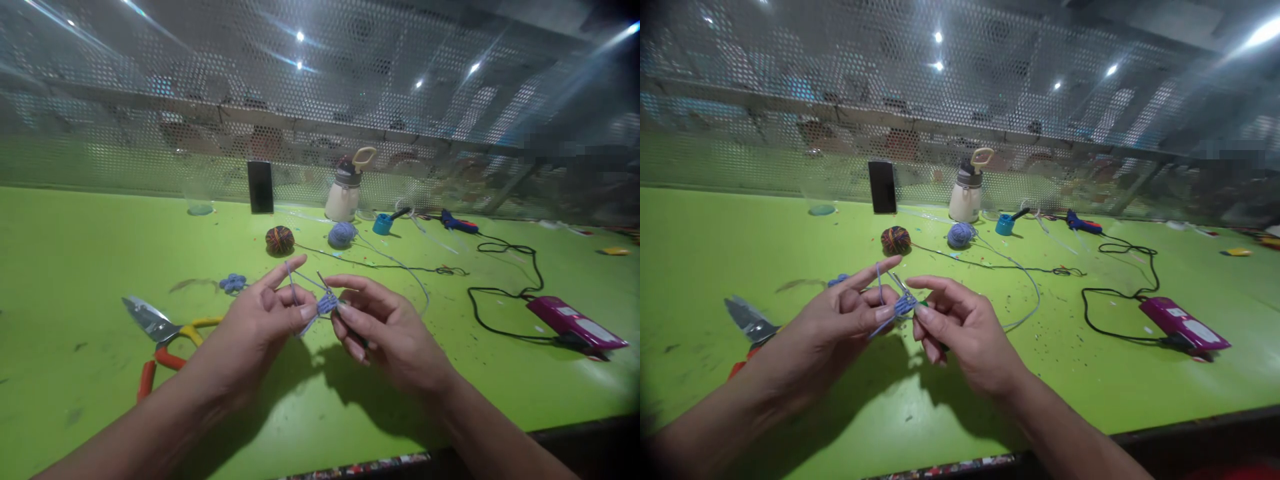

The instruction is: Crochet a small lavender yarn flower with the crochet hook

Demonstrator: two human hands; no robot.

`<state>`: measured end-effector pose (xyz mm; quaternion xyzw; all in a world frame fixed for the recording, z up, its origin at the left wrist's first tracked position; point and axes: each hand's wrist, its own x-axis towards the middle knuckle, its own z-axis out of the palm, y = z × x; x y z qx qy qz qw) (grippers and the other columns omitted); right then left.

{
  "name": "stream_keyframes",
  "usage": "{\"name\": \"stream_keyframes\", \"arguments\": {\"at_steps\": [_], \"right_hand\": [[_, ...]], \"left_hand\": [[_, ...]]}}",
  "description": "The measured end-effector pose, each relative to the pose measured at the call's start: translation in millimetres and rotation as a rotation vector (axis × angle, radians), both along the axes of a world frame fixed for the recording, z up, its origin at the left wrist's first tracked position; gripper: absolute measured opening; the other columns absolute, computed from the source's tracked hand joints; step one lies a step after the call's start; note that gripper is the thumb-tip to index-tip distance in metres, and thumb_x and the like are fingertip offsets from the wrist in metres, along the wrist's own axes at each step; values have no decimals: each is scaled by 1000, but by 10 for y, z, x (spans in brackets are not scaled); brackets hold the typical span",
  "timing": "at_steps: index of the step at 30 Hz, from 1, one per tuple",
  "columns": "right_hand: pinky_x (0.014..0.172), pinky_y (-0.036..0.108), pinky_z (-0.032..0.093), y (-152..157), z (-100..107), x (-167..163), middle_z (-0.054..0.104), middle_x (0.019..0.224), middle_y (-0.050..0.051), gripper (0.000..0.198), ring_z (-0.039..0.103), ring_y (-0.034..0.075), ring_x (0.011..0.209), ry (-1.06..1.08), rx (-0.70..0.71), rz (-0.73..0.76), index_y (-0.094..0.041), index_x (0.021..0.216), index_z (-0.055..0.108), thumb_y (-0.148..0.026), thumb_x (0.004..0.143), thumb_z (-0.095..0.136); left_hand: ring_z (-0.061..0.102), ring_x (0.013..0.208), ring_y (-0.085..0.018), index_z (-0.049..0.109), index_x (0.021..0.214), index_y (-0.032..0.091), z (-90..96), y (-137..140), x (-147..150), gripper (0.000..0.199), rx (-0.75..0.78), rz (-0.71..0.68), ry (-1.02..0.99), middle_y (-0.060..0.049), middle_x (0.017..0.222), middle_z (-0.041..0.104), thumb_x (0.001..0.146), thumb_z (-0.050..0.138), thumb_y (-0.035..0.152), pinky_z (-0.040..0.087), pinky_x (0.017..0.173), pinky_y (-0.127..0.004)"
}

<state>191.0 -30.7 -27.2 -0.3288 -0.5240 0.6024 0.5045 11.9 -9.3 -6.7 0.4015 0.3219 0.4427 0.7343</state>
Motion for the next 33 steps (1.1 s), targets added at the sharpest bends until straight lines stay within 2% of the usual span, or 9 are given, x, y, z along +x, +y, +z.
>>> {"name": "stream_keyframes", "arguments": {"at_steps": [4,8,12,23,26,30,33], "right_hand": [[43,18,39,0,31,49,57,68,-3,31,49,6,47,-81,29,10,-26,119,68,-26,87,69],[46,19,43,3,44,72,59,72,-2,38,52,7,51,-63,37,50,-27,123,66,-22,86,70],[47,19,45,3,30,60,61,75,-1,34,55,7,54,-41,24,68,-28,123,66,-21,89,66],[47,19,46,-52,35,-35,63,77,-1,32,56,7,55,-79,97,-85,-28,119,68,-17,89,66],[48,19,46,-75,40,-58,62,77,0,33,56,7,56,-79,87,-105,-27,120,67,-16,89,65],[49,17,46,-86,31,-65,61,77,-1,34,54,5,55,-57,67,-97,-28,122,66,-16,90,63],[48,15,45,-77,13,-54,60,76,-2,35,54,4,54,-31,85,-75,-29,122,66,-15,91,62]], "left_hand": [[58,72,-14,31,147,16,27,-1,-6,92,-15,-5,-29,3,73,64,70,80,11,41,79,-31],[57,71,-14,33,147,16,39,-8,-9,91,-16,-20,-53,3,72,64,69,81,10,41,79,-30],[57,72,-13,32,147,18,8,1,-9,88,3,-25,-31,2,76,63,73,78,12,41,80,-30],[56,73,-12,38,145,19,-13,-23,0,79,122,4,-48,2,79,61,76,75,12,44,75,-27],[57,75,-12,39,145,22,-8,-55,4,76,211,26,4,2,81,62,78,73,12,46,75,-25],[57,74,-11,36,147,28,-28,-80,13,75,407,114,136,3,80,62,82,70,12,47,71,-22],[57,73,-11,30,149,34,-58,-54,15,82,422,123,113,3,79,63,81,71,11,47,70,-22]]}}
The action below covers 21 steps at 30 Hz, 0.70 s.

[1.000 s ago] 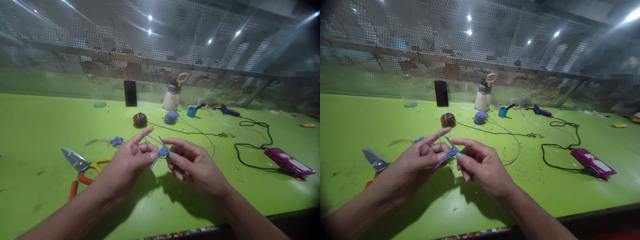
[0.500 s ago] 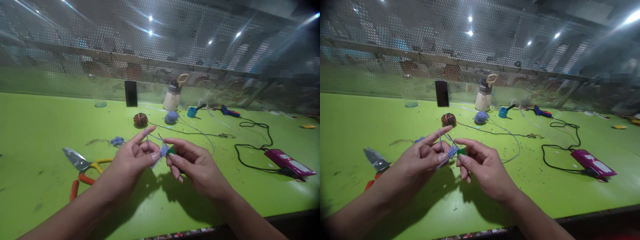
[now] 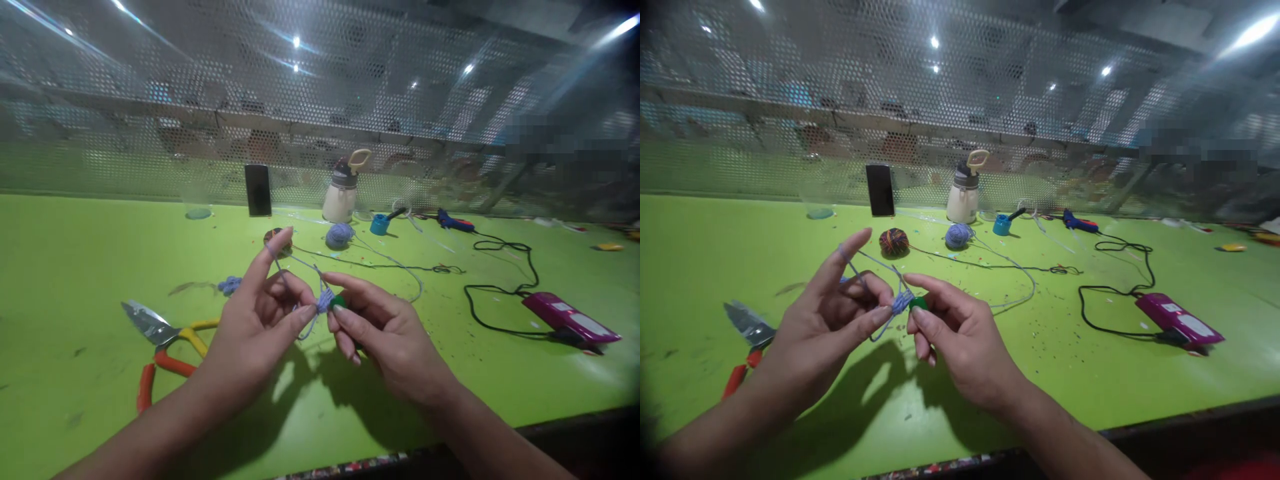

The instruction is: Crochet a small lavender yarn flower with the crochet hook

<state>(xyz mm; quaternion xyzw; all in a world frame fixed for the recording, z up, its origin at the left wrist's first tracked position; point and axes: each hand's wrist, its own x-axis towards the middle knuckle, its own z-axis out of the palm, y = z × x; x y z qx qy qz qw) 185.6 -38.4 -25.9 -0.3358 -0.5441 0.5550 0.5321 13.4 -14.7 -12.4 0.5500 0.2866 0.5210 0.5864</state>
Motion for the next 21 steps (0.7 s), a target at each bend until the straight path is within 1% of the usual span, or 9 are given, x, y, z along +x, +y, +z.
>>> {"name": "stream_keyframes", "arguments": {"at_steps": [3,6,9,11,14,17,19,21], "right_hand": [[47,14,42,12,-15,7,59,75,-2,35,52,3,53,31,10,32,-30,123,65,-14,92,60],[46,15,41,12,-12,-1,59,74,-3,36,51,4,53,48,21,45,-29,124,64,-15,92,60],[48,17,41,-4,10,-17,59,73,-3,35,50,4,52,-7,68,-25,-28,124,64,-14,92,59],[49,19,41,-16,26,-21,59,72,-3,37,48,5,52,-57,110,-72,-28,125,64,-13,92,58],[49,20,39,-27,38,-6,54,66,-5,38,45,6,51,-119,145,-82,-28,125,64,-13,91,58],[47,19,33,-25,29,23,48,62,-6,34,40,6,50,-166,143,-66,-28,122,67,-15,91,60],[46,19,31,-15,15,42,47,61,-6,32,38,5,50,-160,129,-52,-30,121,68,-17,91,62],[45,19,30,-2,-1,59,48,61,-6,31,38,5,49,-131,108,-37,-31,119,69,-19,91,63]], "left_hand": [[57,72,-11,27,150,33,-15,43,5,89,-130,-59,-107,3,78,64,78,73,9,46,71,-23],[59,71,-12,26,151,26,-4,60,7,93,-258,-115,-208,2,75,65,74,74,5,47,76,-27],[61,73,-13,24,151,18,21,57,-5,96,-352,-174,-269,2,70,65,71,76,3,47,77,-28],[62,74,-14,24,150,16,40,58,-20,98,-393,-198,-274,4,66,64,70,77,2,46,77,-28],[62,75,-15,29,148,15,65,62,-31,94,-415,-223,-268,5,64,63,69,79,3,45,78,-29],[60,72,-14,35,145,13,76,59,-27,88,-414,-246,-245,7,57,59,70,79,5,43,76,-28],[58,70,-13,37,144,14,78,57,-25,85,-392,-221,-220,8,54,56,71,79,7,42,74,-26],[56,69,-12,39,144,15,82,63,-30,83,-361,-192,-187,6,59,59,71,79,7,41,71,-25]]}}
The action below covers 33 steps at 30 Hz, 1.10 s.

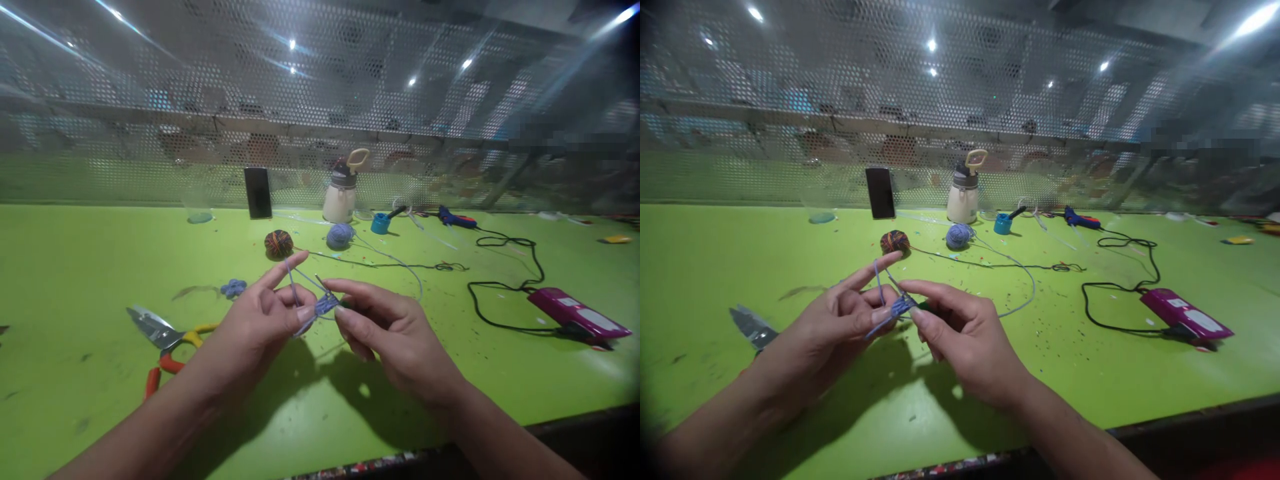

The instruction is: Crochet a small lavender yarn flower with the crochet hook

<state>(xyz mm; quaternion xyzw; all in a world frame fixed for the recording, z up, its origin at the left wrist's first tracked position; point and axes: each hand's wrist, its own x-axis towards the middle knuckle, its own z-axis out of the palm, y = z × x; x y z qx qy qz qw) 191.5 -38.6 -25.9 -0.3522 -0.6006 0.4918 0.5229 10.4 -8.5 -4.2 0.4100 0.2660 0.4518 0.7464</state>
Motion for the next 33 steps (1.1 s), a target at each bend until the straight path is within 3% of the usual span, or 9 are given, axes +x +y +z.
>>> {"name": "stream_keyframes", "arguments": {"at_steps": [5,12,20,24,28,33], "right_hand": [[45,19,29,16,-22,45,49,61,-5,28,39,6,50,37,-42,33,-33,115,71,-24,90,67],[42,18,25,13,-34,63,48,64,-5,26,38,4,49,116,-126,93,-31,115,71,-26,89,67],[42,18,26,28,-39,26,49,64,-4,28,38,4,48,139,-167,72,-30,116,70,-25,89,67],[43,19,28,40,-61,11,48,64,-5,31,39,6,49,96,-149,26,-30,120,68,-24,90,66],[43,20,27,35,-66,30,47,62,-4,28,36,6,49,35,-119,-3,-29,118,70,-26,90,66],[44,21,31,14,-16,126,52,62,-3,28,39,8,50,-166,14,-43,-32,115,72,-25,89,67]], "left_hand": [[52,65,-11,41,143,19,14,31,-43,84,73,-9,77,2,73,63,70,80,9,39,62,-23],[52,74,-10,47,138,22,-31,21,-58,66,74,-45,89,1,82,61,79,74,12,38,73,-25],[51,72,-10,47,139,22,-88,33,-41,68,64,-53,61,2,81,61,78,75,12,37,72,-26],[53,73,-12,45,140,20,-103,28,-8,70,18,-58,73,1,80,61,77,75,12,38,76,-29],[51,70,-11,44,140,18,-66,36,-14,72,24,-18,69,1,78,61,76,75,11,36,70,-26],[51,69,-11,45,141,22,-25,70,-68,70,91,-65,156,1,80,61,78,74,14,37,66,-24]]}}
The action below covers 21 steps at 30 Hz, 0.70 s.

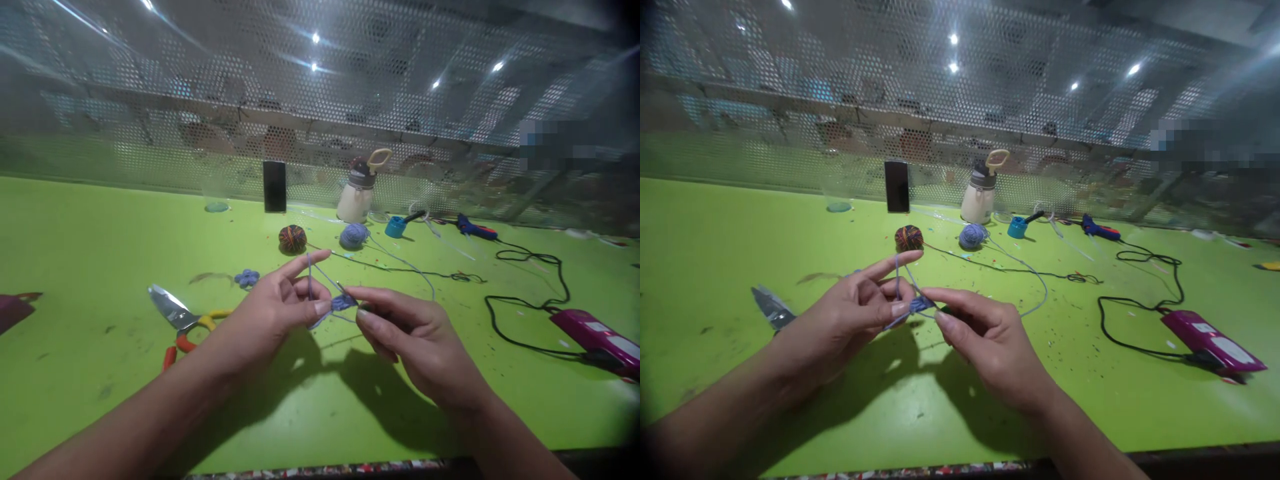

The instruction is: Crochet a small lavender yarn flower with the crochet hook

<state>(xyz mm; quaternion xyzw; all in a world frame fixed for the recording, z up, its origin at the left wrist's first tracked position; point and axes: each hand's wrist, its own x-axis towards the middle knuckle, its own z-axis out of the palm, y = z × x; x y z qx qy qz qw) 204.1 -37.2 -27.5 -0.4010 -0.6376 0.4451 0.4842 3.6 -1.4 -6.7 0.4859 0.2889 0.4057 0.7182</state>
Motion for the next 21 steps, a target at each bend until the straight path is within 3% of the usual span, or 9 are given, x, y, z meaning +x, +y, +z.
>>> {"name": "stream_keyframes", "arguments": {"at_steps": [3,6,10,13,17,21], "right_hand": [[50,22,42,-6,56,74,59,62,-3,28,49,10,54,-95,52,27,-35,114,73,-22,89,66],[68,28,52,-5,118,145,74,86,1,30,65,15,75,-197,103,57,-36,114,73,-19,89,65],[76,31,55,-6,186,223,75,107,3,34,69,19,91,-313,219,113,-35,117,71,-15,89,64],[70,30,53,-7,212,251,75,101,3,37,68,18,84,-367,285,130,-34,118,70,-12,90,62],[58,28,45,0,238,257,68,76,2,37,59,15,64,-394,381,169,-33,121,69,-13,91,59],[58,28,41,-1,290,292,60,70,0,42,55,15,62,-465,432,244,-35,125,66,-11,92,55]], "left_hand": [[52,73,-11,44,142,24,50,-3,-26,68,67,-28,49,2,81,61,81,72,14,38,68,-24],[53,77,-13,45,141,25,128,-38,-41,64,123,-32,137,1,83,61,84,69,16,40,70,-25],[53,74,-13,48,138,25,195,-106,-44,56,235,-22,188,1,80,61,86,67,18,41,66,-25],[54,73,-13,50,137,24,198,-155,-35,53,294,-18,193,1,79,60,87,65,19,43,67,-25],[58,78,-16,48,140,27,175,-211,-37,53,417,-20,255,0,82,60,89,62,21,47,73,-27],[60,83,-16,46,141,33,157,-253,-52,50,556,-23,349,0,86,61,93,56,24,47,76,-26]]}}
